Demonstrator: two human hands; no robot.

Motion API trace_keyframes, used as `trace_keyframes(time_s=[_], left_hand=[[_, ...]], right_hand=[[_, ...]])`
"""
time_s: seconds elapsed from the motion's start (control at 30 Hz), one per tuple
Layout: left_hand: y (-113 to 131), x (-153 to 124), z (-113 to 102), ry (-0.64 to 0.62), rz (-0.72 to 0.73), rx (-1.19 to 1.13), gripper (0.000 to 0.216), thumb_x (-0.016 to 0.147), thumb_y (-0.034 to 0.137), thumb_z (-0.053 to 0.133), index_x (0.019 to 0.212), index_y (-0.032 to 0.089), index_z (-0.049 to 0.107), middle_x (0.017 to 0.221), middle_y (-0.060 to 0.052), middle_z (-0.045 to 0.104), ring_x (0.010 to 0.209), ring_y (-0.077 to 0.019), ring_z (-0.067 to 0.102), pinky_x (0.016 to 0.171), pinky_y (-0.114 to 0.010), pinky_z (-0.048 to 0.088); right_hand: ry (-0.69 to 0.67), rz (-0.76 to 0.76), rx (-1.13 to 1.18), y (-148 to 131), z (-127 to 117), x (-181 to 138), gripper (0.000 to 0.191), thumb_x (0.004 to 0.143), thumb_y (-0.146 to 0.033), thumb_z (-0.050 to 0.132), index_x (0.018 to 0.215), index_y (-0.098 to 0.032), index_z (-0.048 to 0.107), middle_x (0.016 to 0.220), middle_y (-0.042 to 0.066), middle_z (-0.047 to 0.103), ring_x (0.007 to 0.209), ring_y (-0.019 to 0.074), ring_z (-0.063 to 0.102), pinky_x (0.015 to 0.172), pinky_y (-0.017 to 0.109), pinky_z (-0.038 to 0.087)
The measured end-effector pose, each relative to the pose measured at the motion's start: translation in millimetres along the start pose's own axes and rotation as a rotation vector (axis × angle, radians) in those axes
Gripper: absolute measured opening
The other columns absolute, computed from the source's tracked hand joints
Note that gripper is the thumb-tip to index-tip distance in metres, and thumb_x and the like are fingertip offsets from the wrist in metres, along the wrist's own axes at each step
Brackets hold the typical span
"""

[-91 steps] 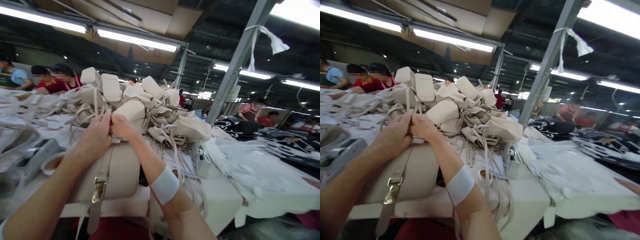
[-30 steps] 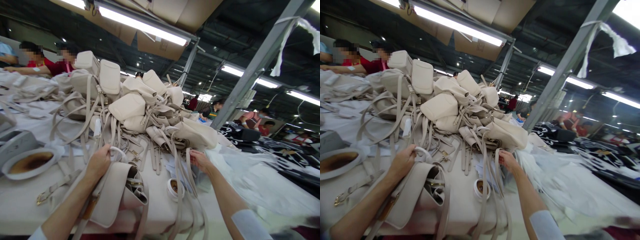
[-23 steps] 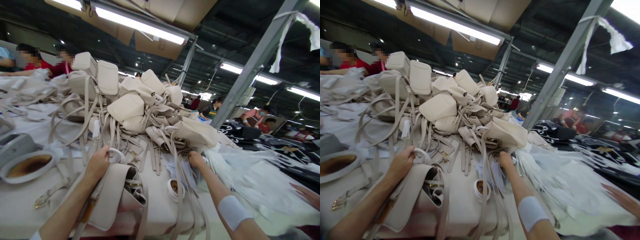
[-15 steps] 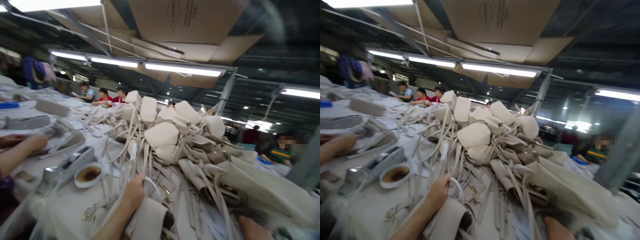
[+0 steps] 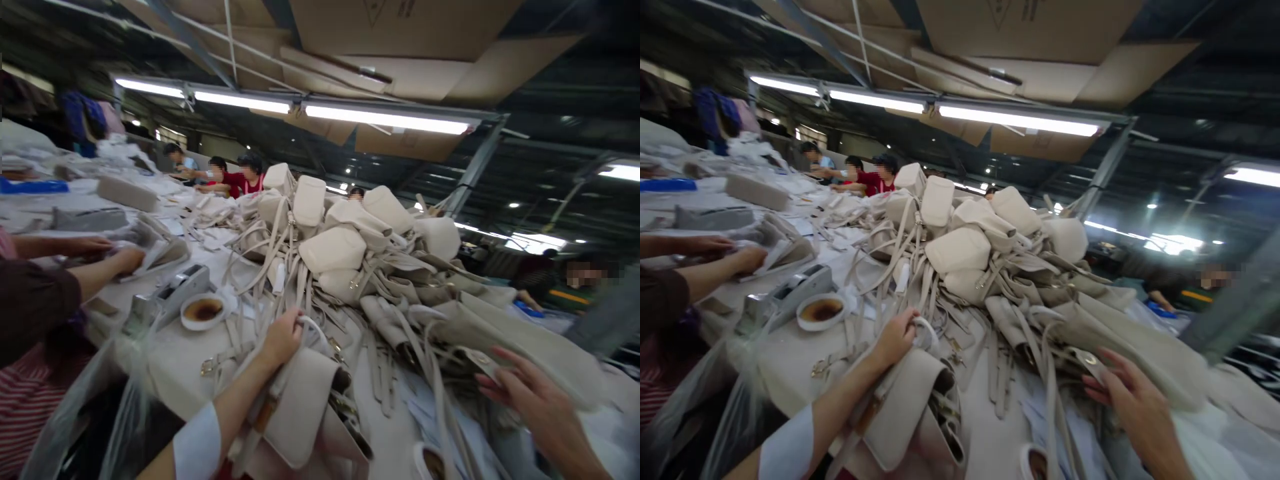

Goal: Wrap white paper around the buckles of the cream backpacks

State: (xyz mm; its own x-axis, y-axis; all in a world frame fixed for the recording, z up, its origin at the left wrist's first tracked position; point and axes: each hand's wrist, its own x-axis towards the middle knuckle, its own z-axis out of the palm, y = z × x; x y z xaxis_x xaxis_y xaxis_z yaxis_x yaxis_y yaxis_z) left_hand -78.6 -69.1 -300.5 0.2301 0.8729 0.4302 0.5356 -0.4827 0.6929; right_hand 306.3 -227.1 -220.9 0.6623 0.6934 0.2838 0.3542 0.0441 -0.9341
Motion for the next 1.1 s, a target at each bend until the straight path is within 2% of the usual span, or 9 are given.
trace_keyframes(time_s=[0.13,0.4,0.47,0.6,0.77,0.83,0.9,0.97,1.1], left_hand=[[8.3,10.0,-9.3,-0.021,0.041,0.046,0.036,0.080,0.007,0.045,0.112,0.014,0.059,0.098,-0.010,0.069,0.092,-0.0228,0.064,0.086,-0.034,0.047],[43.0,13.6,-44.9,-0.035,0.162,0.152,0.030,0.082,0.007,0.046,0.102,0.020,0.066,0.104,-0.008,0.071,0.101,-0.0218,0.064,0.091,-0.031,0.046],[56.8,14.8,-54.2,0.000,0.171,0.169,0.030,0.085,0.008,0.044,0.101,0.020,0.067,0.108,-0.008,0.070,0.103,-0.0223,0.063,0.092,-0.032,0.046],[93.4,25.5,-72.6,0.135,0.163,0.215,0.033,0.087,0.007,0.041,0.106,0.018,0.065,0.113,-0.012,0.067,0.104,-0.0249,0.062,0.092,-0.035,0.045],[114.6,29.7,-76.6,0.237,0.143,0.239,0.031,0.089,0.007,0.040,0.106,0.019,0.063,0.110,-0.012,0.066,0.102,-0.0253,0.062,0.089,-0.035,0.045],[109.2,22.7,-72.1,0.212,0.133,0.221,0.030,0.087,0.006,0.040,0.103,0.019,0.063,0.108,-0.012,0.067,0.099,-0.0248,0.062,0.088,-0.035,0.045],[101.2,14.1,-68.2,0.194,0.134,0.214,0.030,0.086,0.005,0.041,0.100,0.019,0.063,0.105,-0.011,0.068,0.096,-0.0238,0.062,0.086,-0.034,0.046],[95.2,6.6,-67.7,0.189,0.153,0.204,0.030,0.085,0.006,0.041,0.100,0.020,0.063,0.104,-0.010,0.068,0.095,-0.0230,0.062,0.086,-0.033,0.046],[94.7,-4.0,-77.3,0.156,0.223,0.074,0.031,0.079,0.005,0.041,0.097,0.019,0.063,0.102,-0.009,0.067,0.096,-0.0229,0.060,0.090,-0.034,0.045]], right_hand=[[-0.163,0.122,0.314,-48.5,21.4,-47.6,0.032,0.058,-0.025,0.075,0.090,-0.022,0.072,0.076,0.003,0.071,0.062,0.0160,0.069,0.052,0.022,0.059],[-0.498,0.101,0.574,-92.8,57.4,-109.4,0.049,0.056,-0.025,0.088,0.103,-0.022,0.076,0.104,0.010,0.076,0.095,0.0221,0.073,0.082,0.027,0.060],[-0.531,0.023,0.547,-102.9,60.7,-121.5,0.050,0.056,-0.029,0.090,0.104,-0.023,0.077,0.100,0.010,0.077,0.089,0.0228,0.073,0.078,0.029,0.060],[-0.593,-0.276,0.348,-122.9,78.3,-144.1,0.020,0.070,-0.039,0.082,0.082,-0.023,0.077,0.074,0.005,0.070,0.058,0.0159,0.063,0.055,0.027,0.055],[-0.498,-0.732,0.054,-150.3,106.3,-172.6,0.017,0.079,-0.040,0.072,0.074,-0.025,0.075,0.098,0.007,0.068,0.093,0.0226,0.062,0.079,0.031,0.052],[-0.587,-0.583,0.119,-157.9,115.4,-189.6,0.023,0.083,-0.046,0.068,0.076,-0.024,0.071,0.086,0.005,0.068,0.079,0.0187,0.062,0.067,0.027,0.051],[-0.807,-0.228,0.273,-158.9,127.5,-207.4,0.030,0.086,-0.051,0.063,0.078,-0.022,0.065,0.063,-0.001,0.059,0.048,0.0106,0.049,0.043,0.021,0.039],[-0.974,0.144,0.465,-152.2,144.3,-219.2,0.029,0.081,-0.049,0.069,0.080,-0.021,0.063,0.058,-0.005,0.055,0.038,0.0051,0.035,0.035,0.017,0.025],[-0.800,0.443,0.772,-125.0,183.5,-211.8,0.029,0.050,-0.018,0.086,0.073,-0.019,0.068,0.077,0.001,0.070,0.062,0.0108,0.061,0.054,0.020,0.051]])
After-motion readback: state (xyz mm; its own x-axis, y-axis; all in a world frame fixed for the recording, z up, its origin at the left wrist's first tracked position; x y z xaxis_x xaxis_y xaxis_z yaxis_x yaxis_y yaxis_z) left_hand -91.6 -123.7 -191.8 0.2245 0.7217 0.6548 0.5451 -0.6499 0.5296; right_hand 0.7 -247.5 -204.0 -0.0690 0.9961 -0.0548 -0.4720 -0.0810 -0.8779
